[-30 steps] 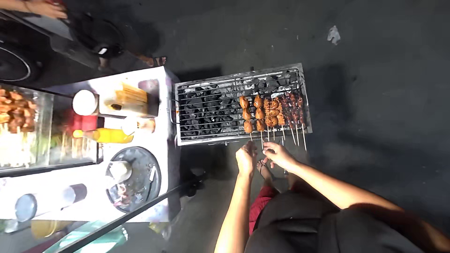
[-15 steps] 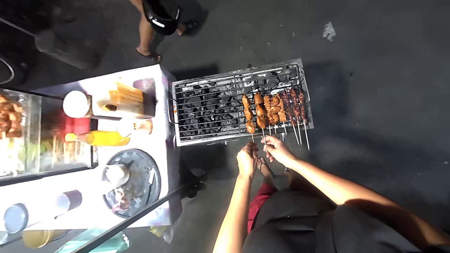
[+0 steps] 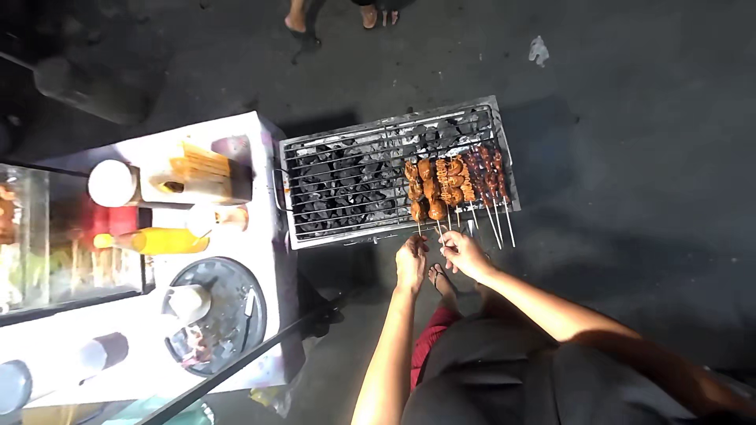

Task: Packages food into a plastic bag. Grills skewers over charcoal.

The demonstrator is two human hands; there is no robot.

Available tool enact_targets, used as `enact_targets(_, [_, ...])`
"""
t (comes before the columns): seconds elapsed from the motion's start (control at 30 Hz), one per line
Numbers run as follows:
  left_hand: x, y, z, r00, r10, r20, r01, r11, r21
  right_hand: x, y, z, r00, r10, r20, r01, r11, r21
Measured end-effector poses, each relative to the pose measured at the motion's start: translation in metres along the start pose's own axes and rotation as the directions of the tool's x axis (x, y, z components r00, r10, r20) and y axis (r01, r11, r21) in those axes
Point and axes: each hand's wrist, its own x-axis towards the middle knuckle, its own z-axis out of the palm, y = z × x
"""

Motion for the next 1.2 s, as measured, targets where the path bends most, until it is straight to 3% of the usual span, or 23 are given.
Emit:
enact_targets(0.63, [0.002, -0.006, -0.007, 0.999, -0.010, -0.032, 0.011, 0.999, 0.042, 0.002, -0.012, 0.015, 0.999, -0.001, 0.036, 0.004, 0.998, -0.063])
enact_targets(1.1, [0.002, -0.010, -0.006, 0.996, 0.086, -0.037, -0.082, 0.992, 0.097, 0.003, -0.003, 0.012, 0.997, -0.059, -0.045, 0.059, 0.998, 0.001])
enact_targets(1.2, [-0.001, -0.010, -0.001, 0.993, 0.114, -0.038, -0.113, 0.993, 0.024, 0.004, 0.000, 0.011, 0.982, -0.065, -0.178, 0.049, 0.994, -0.095])
